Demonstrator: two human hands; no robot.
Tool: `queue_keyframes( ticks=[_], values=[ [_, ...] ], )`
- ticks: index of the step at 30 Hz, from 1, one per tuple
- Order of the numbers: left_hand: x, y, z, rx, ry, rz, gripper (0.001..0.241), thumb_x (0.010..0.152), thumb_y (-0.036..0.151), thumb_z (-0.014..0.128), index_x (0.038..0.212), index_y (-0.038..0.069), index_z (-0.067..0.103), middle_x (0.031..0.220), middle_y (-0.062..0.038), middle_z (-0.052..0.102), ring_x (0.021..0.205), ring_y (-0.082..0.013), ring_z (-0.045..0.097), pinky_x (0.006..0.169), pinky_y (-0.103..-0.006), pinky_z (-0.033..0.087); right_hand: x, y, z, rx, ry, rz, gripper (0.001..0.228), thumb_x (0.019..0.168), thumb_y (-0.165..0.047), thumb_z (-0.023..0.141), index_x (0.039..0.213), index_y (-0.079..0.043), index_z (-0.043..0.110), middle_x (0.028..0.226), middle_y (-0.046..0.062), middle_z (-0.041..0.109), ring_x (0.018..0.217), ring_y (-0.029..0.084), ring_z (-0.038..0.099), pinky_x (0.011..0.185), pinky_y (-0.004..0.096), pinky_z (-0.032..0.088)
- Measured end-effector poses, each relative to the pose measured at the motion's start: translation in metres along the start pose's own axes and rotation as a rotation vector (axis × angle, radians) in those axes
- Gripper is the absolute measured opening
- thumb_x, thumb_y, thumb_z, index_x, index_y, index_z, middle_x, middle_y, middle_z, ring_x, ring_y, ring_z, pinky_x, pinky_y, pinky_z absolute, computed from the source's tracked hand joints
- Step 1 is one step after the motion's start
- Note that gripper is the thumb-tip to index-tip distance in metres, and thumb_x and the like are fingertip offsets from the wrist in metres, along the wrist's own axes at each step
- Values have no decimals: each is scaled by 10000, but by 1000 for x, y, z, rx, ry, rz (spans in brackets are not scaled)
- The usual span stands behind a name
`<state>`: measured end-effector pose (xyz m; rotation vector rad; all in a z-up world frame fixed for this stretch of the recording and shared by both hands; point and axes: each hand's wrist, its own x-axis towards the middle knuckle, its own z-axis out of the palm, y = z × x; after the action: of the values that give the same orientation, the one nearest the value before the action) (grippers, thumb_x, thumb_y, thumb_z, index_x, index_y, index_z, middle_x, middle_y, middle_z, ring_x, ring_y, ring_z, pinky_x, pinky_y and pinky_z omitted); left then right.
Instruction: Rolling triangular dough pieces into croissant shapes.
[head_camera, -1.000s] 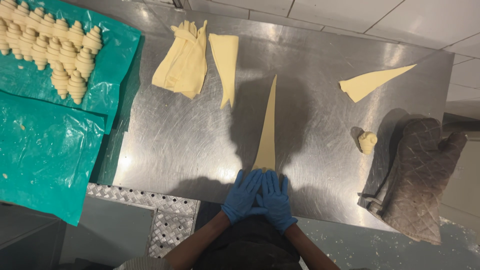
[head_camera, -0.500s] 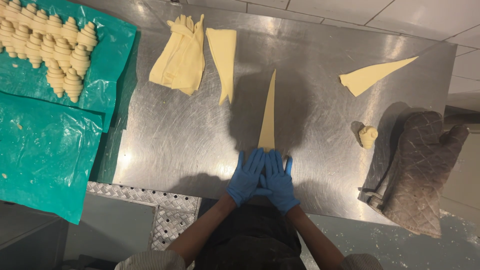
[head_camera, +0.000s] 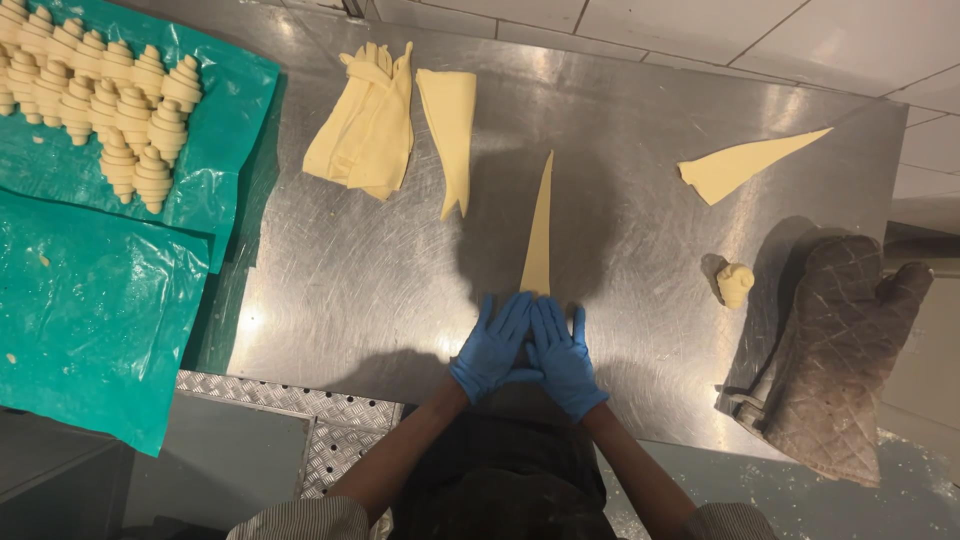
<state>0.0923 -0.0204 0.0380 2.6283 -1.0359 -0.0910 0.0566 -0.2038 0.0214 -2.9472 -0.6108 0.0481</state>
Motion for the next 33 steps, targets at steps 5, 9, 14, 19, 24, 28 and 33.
queue_keyframes(
  ticks=[5, 9, 14, 19, 24, 28, 33],
  values=[
    [14, -8, -2, -61, -23, -33, 1108, 796, 763, 581, 1544, -27, 371, 1624, -207, 334, 1519, -336, 291, 1205, -616, 218, 14, 9, -14, -70, 27, -26, 667, 962, -331, 600, 1469, 68, 433, 1554, 216, 423, 1485, 341, 344, 1201, 640, 225],
    [13, -19, 4, -120, 73, -20, 813, 898, 490, 674, 1493, -20, 458, 1588, -198, 405, 1484, -348, 375, 1202, -590, 282, 12, 23, -3, 314, 299, -1, 383, 908, -181, 745, 1229, -47, 585, 1440, 184, 544, 1429, 341, 488, 1242, 580, 345],
    [24, -34, -14, -263, 184, 13, 445, 880, 273, 742, 1269, 81, 642, 1513, -144, 517, 1419, -349, 476, 1191, -503, 383, 25, 28, -33, 284, 330, -63, 385, 822, -126, 808, 1166, -45, 652, 1365, 176, 598, 1353, 363, 536, 1185, 564, 393],
    [32, -40, -25, -280, 239, 53, 377, 874, 263, 756, 1209, 96, 707, 1461, -136, 560, 1353, -348, 529, 1122, -453, 453, 34, 35, -46, 388, 415, -100, 403, 861, -178, 818, 1191, -10, 660, 1355, 189, 585, 1339, 381, 522, 1173, 545, 403],
    [39, -43, -9, -243, 214, 36, 381, 879, 279, 749, 1216, 109, 693, 1461, -132, 560, 1346, -335, 541, 1100, -445, 467, 42, 44, -43, 257, 352, -115, 378, 806, -164, 827, 1152, -63, 712, 1333, 160, 603, 1329, 375, 538, 1157, 538, 413],
    [45, -43, -13, -186, 211, 23, 394, 904, 281, 748, 1251, 110, 671, 1467, -118, 559, 1364, -322, 543, 1089, -429, 474, 46, 50, -47, 383, 404, -136, 431, 850, -238, 842, 1166, 5, 676, 1358, 184, 579, 1347, 368, 519, 1172, 549, 405],
    [59, -36, -21, -200, 158, 56, 630, 779, 284, 765, 1348, 81, 587, 1365, -143, 584, 1237, -325, 572, 1018, -444, 457, 53, 61, -40, 271, 372, -141, 337, 831, -168, 801, 1124, -72, 665, 1347, 157, 602, 1324, 391, 535, 1129, 529, 435]
  ],
)
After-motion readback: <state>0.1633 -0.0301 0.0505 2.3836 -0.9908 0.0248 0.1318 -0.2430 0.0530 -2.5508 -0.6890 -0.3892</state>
